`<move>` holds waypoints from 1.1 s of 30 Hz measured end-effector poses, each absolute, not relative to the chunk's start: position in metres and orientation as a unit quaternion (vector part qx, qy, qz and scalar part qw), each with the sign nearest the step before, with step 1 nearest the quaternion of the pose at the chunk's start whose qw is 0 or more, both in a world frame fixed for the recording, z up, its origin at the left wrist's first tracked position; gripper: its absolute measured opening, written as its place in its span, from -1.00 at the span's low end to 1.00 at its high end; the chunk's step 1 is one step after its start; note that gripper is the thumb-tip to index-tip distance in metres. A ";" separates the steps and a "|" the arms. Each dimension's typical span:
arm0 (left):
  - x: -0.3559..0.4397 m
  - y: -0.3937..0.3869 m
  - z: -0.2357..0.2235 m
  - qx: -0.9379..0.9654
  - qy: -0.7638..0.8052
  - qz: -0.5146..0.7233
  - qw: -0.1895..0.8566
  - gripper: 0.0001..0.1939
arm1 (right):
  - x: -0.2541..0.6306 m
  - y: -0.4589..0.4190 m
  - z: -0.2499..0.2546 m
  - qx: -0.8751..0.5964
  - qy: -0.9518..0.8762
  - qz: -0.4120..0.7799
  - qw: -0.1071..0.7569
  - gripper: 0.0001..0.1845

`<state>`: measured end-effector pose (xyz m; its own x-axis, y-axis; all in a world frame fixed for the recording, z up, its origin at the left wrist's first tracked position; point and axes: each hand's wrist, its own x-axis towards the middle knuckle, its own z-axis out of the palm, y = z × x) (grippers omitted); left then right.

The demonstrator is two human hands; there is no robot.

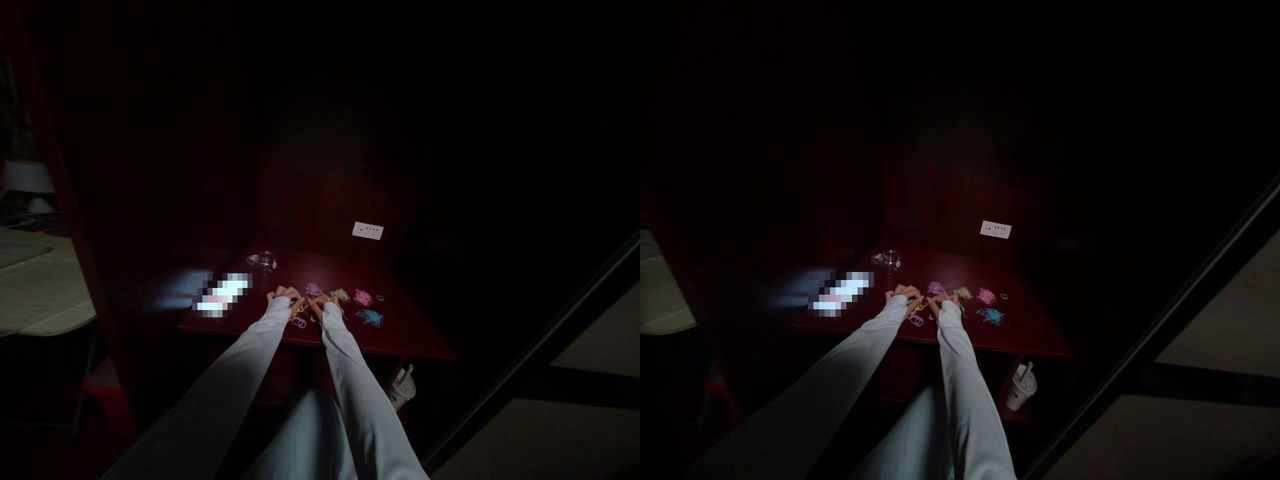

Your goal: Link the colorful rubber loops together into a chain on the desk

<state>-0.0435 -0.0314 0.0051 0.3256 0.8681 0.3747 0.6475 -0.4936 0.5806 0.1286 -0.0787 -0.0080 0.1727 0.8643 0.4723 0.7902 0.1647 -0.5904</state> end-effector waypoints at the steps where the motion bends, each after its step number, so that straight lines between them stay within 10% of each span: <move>1: -0.043 -0.032 0.006 0.798 0.473 0.335 0.166 -0.85 | 0.130 -0.077 -0.010 -0.645 -0.638 0.042 0.418 -0.53; 33: -0.041 -0.038 0.020 0.703 0.561 0.390 0.197 -0.75 | 0.154 -0.054 -0.025 -0.649 -0.541 0.018 0.534 -0.55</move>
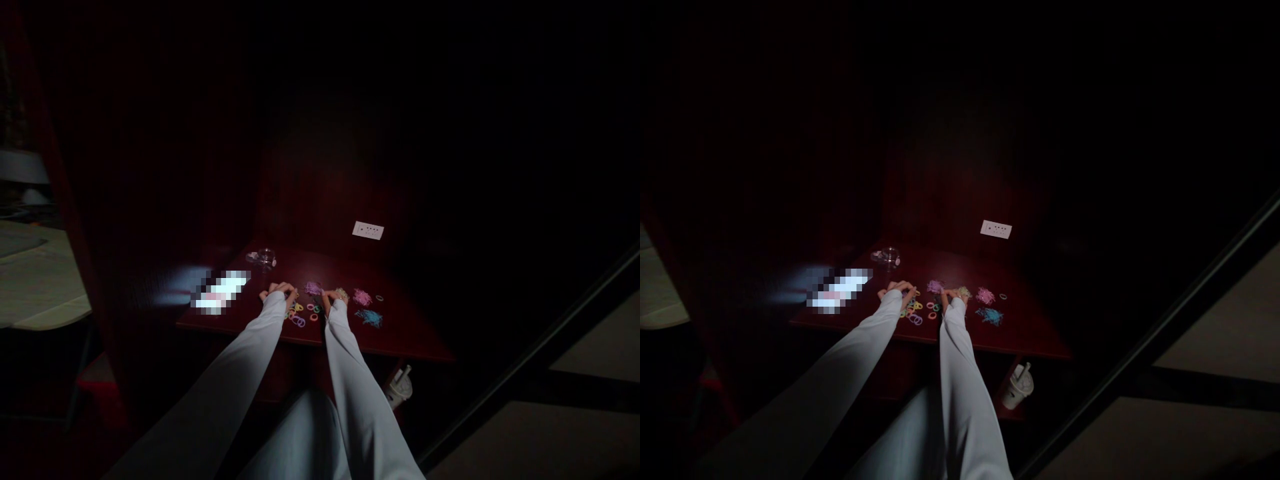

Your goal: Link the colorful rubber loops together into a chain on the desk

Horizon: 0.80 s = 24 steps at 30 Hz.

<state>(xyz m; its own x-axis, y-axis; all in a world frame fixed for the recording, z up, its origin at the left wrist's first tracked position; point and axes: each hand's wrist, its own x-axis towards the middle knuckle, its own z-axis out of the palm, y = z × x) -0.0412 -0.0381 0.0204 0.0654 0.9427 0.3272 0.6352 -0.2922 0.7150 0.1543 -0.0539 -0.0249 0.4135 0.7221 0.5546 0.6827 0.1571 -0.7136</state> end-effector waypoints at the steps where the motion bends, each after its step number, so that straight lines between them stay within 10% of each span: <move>1: -0.041 -0.039 0.022 0.694 0.567 0.394 0.202 -0.75 | 0.154 -0.054 -0.024 -0.650 -0.539 0.018 0.535 -0.55; 24: -0.048 -0.035 0.026 0.597 0.642 0.428 0.219 -0.76 | 0.148 -0.041 -0.010 -0.683 -0.499 -0.059 0.529 -0.54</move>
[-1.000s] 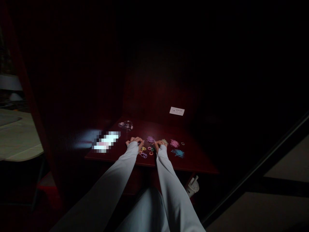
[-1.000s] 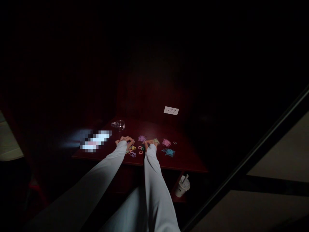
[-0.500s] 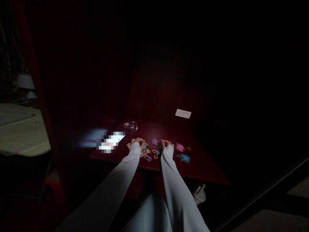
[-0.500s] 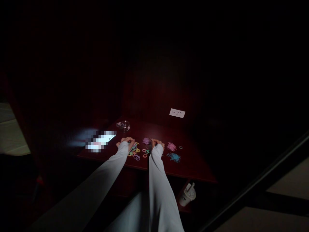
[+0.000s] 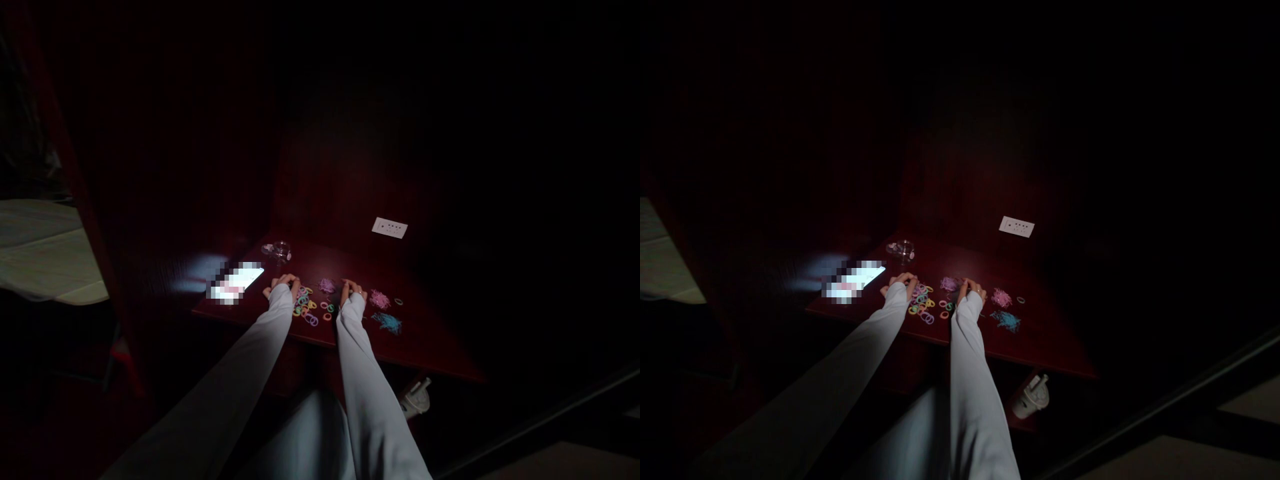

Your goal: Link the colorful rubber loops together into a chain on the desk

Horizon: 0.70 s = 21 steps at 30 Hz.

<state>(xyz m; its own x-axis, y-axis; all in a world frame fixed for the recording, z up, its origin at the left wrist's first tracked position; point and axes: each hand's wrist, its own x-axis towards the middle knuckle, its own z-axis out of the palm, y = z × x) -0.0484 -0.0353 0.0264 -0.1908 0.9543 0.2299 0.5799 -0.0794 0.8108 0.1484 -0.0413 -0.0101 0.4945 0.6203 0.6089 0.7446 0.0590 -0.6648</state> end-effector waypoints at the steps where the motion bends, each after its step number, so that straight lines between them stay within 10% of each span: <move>1: -0.049 -0.035 0.026 0.596 0.642 0.429 0.220 -0.76 | 0.149 -0.046 -0.010 -0.681 -0.500 -0.060 0.532 -0.55; 21: -0.053 -0.039 0.026 0.627 0.624 0.410 0.219 -0.76 | 0.120 -0.094 -0.018 -0.630 -0.672 -0.060 0.384 -0.74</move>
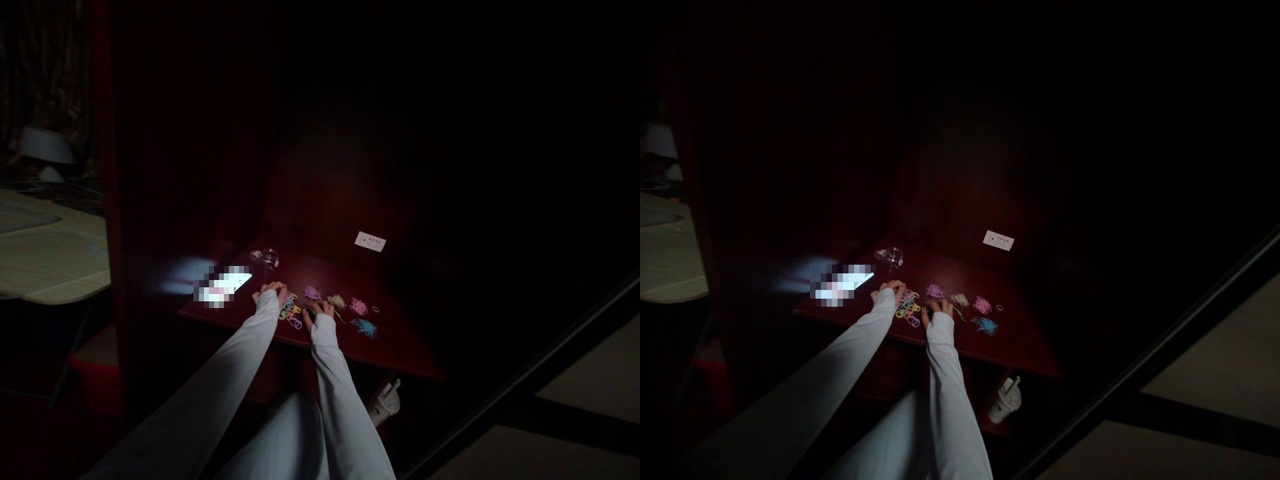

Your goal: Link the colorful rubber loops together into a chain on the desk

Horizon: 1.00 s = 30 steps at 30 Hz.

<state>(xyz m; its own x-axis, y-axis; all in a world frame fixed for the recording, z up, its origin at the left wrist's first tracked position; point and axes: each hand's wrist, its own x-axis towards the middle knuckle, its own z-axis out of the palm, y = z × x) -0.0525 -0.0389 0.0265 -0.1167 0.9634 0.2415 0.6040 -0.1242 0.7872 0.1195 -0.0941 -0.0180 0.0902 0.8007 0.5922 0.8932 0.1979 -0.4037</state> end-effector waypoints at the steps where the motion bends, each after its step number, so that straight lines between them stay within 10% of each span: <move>1: -0.052 -0.039 0.026 0.629 0.624 0.409 0.219 -0.76 | 0.119 -0.094 -0.018 -0.628 -0.677 -0.053 0.381 -0.76; 12: -0.052 -0.038 0.028 0.647 0.620 0.391 0.209 -0.74 | 0.143 -0.082 -0.023 -0.670 -0.558 -0.047 0.488 -0.70; 30: -0.040 -0.050 0.010 0.873 0.368 0.302 0.105 -0.73 | 0.143 -0.078 -0.039 -0.704 -0.603 -0.074 0.369 -0.66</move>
